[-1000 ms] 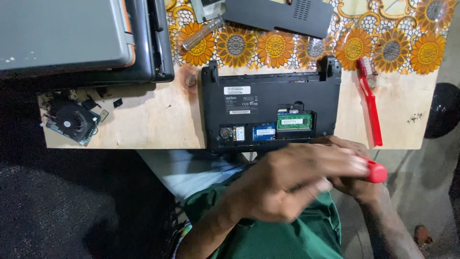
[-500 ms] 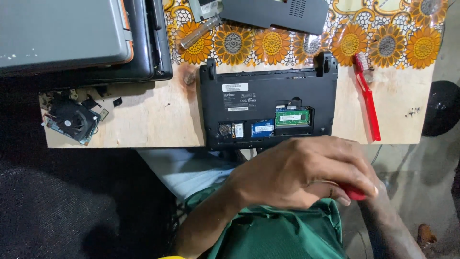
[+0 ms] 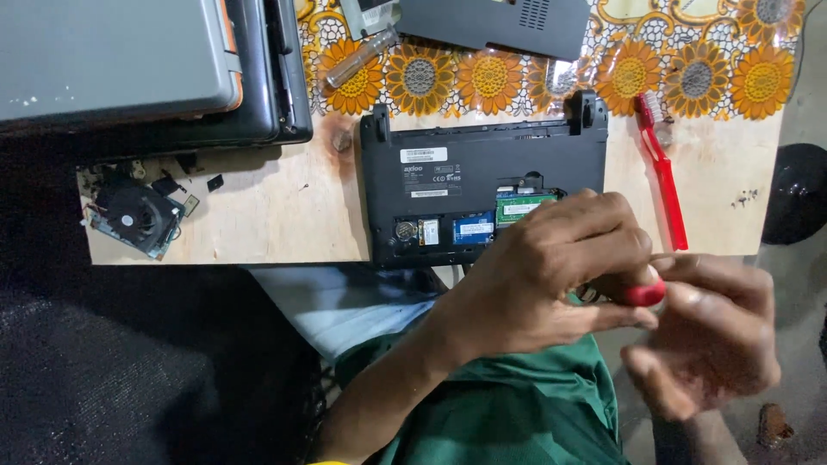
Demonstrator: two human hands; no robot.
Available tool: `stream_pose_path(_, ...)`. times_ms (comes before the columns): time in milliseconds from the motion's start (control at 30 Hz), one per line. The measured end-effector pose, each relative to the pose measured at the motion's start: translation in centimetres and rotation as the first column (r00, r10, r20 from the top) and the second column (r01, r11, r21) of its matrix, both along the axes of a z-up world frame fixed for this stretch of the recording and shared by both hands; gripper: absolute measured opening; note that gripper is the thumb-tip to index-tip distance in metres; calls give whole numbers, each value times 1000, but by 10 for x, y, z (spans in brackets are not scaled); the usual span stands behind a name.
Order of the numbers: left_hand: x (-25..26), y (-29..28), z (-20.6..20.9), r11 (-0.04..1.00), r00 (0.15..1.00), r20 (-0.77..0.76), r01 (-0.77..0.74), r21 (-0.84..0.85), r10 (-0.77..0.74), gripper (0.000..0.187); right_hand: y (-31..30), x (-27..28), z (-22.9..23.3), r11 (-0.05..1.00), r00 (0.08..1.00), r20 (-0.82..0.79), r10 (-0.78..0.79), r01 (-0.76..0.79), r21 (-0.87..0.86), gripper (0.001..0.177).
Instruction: The person uses a red screwdriver to remove screws from the bottom cover of a laptop. They then lift the cover to reveal the internal components, including the hard drive and memory modules, and continue to unscrew fasteners inside the chassis.
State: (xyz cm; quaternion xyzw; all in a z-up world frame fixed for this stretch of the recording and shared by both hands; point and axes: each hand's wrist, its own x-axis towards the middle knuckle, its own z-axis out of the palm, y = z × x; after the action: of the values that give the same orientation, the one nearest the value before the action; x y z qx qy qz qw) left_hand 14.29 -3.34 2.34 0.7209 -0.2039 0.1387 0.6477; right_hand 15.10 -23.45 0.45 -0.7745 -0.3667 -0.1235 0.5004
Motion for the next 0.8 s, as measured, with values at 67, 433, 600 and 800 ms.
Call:
stream_pose_path(67,-4,5,3,998,999,-34,38,-50,-40,20,-6,-7,7,995,999,7,-35,35,-90,42)
stream_pose_path(433,-43,3,-71,703,932,-160,-126,700,326,78,-3,-9,42,934,997,54,-48,64,-350,33)
stream_pose_path(600,-49,-3,-112,664,885,-96,-266,699,456,60,-12,-3,50,889,998,-51,23,-43,-457,39)
stream_pose_path(800,-49,-2,-113,684,887,-117,-254,684,447,60,-11,5,65,833,974,-221,39,-154,-532,41)
